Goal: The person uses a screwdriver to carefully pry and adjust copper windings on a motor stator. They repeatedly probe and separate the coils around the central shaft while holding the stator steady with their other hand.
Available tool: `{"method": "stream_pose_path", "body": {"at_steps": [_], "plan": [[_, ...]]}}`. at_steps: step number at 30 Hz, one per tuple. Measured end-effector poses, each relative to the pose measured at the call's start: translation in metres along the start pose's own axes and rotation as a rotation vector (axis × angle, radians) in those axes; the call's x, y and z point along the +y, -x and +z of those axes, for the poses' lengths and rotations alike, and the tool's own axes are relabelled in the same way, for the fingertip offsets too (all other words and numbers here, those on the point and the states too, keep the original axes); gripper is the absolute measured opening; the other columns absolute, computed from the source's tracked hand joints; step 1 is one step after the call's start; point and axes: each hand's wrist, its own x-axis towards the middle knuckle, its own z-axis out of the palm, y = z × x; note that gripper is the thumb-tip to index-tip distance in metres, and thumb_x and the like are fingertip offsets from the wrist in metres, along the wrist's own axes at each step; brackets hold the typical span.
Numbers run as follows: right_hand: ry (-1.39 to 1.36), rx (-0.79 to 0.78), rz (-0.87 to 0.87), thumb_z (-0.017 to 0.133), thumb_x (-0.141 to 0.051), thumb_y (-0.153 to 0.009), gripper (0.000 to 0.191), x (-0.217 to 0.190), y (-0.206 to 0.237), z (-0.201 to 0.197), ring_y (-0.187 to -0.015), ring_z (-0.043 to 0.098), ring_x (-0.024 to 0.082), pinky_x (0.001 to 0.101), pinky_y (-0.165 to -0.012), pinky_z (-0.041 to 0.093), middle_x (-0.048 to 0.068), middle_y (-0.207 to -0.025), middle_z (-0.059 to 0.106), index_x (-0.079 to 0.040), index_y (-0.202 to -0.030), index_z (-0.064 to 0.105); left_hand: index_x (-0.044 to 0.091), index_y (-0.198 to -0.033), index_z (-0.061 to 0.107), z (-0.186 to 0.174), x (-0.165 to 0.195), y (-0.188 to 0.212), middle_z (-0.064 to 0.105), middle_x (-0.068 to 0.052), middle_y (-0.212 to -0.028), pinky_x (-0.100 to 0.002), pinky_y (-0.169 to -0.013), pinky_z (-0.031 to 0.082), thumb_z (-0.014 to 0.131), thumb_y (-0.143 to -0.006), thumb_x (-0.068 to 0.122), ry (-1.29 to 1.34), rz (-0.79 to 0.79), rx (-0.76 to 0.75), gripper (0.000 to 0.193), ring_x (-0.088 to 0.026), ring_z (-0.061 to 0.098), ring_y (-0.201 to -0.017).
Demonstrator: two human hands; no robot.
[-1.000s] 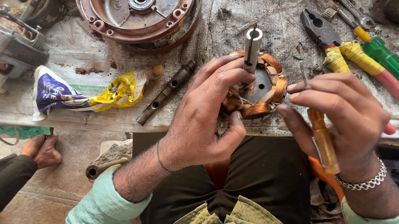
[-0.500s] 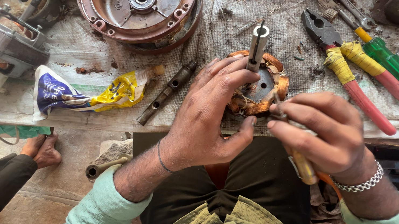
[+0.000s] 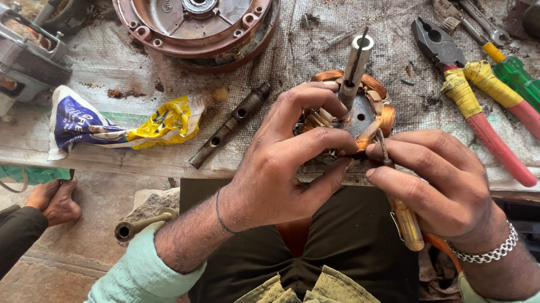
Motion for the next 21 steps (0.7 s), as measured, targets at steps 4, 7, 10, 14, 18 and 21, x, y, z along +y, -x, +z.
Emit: {"method": "stream_pose_path", "body": {"at_steps": [4,7,10,14,18,21], "plan": [[0.007,0.008,0.028,0.079,-0.005,-0.081,0.026,-0.0004,0.0020,0.0007,-0.099,0.070,0.033,0.0426,-0.083,0.060,0.017,-0.109,0.070,-0.002,-0.104,0.067,0.010,-0.114,0.069,-0.0006,-0.0007,-0.0003,0.056,-0.010,-0.131,-0.045,-0.116,0.046,0.082,-0.082,0.001,-0.015,0.023,0.002,0.036,-0.033,0.053,-0.139],[0.009,0.009,0.048,0.079,-0.005,-0.080,0.028,-0.0011,0.0030,0.0004,-0.099,0.070,0.034,0.0432,-0.084,0.060,0.017,-0.109,0.070,-0.002,-0.105,0.067,0.011,-0.114,0.070,-0.0001,-0.0012,-0.0009,0.057,-0.009,-0.130,-0.046,-0.118,0.044,0.083,-0.083,0.002,-0.018,0.035,0.006,0.035,-0.032,0.053,-0.137],[0.002,0.014,0.058,0.080,-0.005,-0.080,0.029,-0.0014,0.0030,0.0004,-0.099,0.071,0.034,0.0429,-0.083,0.060,0.017,-0.109,0.070,-0.002,-0.105,0.066,0.011,-0.113,0.071,0.0001,-0.0016,-0.0013,0.058,-0.007,-0.128,-0.046,-0.118,0.044,0.083,-0.082,0.001,-0.018,0.037,0.000,0.034,-0.032,0.053,-0.138],[-0.016,0.030,0.068,0.080,-0.005,-0.081,0.029,-0.0025,0.0010,0.0006,-0.098,0.071,0.034,0.0420,-0.082,0.061,0.017,-0.109,0.070,-0.002,-0.105,0.065,0.013,-0.112,0.072,0.0005,-0.0014,-0.0010,0.060,-0.005,-0.128,-0.046,-0.118,0.044,0.082,-0.083,0.001,-0.026,0.039,-0.004,0.033,-0.031,0.053,-0.136],[-0.018,0.049,0.074,0.082,-0.003,-0.083,0.027,-0.0020,-0.0017,0.0007,-0.097,0.072,0.034,0.0420,-0.081,0.061,0.017,-0.109,0.070,-0.003,-0.104,0.064,0.013,-0.111,0.072,0.0002,-0.0020,-0.0010,0.059,-0.005,-0.129,-0.046,-0.118,0.044,0.082,-0.083,0.002,-0.033,0.046,-0.011,0.032,-0.031,0.052,-0.136],[-0.034,0.068,0.096,0.080,-0.001,-0.080,0.027,-0.0021,-0.0023,-0.0004,-0.092,0.071,0.034,0.0420,-0.077,0.060,0.018,-0.106,0.070,-0.003,-0.100,0.063,0.013,-0.109,0.073,-0.0002,-0.0027,-0.0009,0.059,-0.005,-0.128,-0.047,-0.117,0.044,0.082,-0.082,0.002,-0.048,0.060,-0.011,0.030,-0.032,0.052,-0.141]]}}
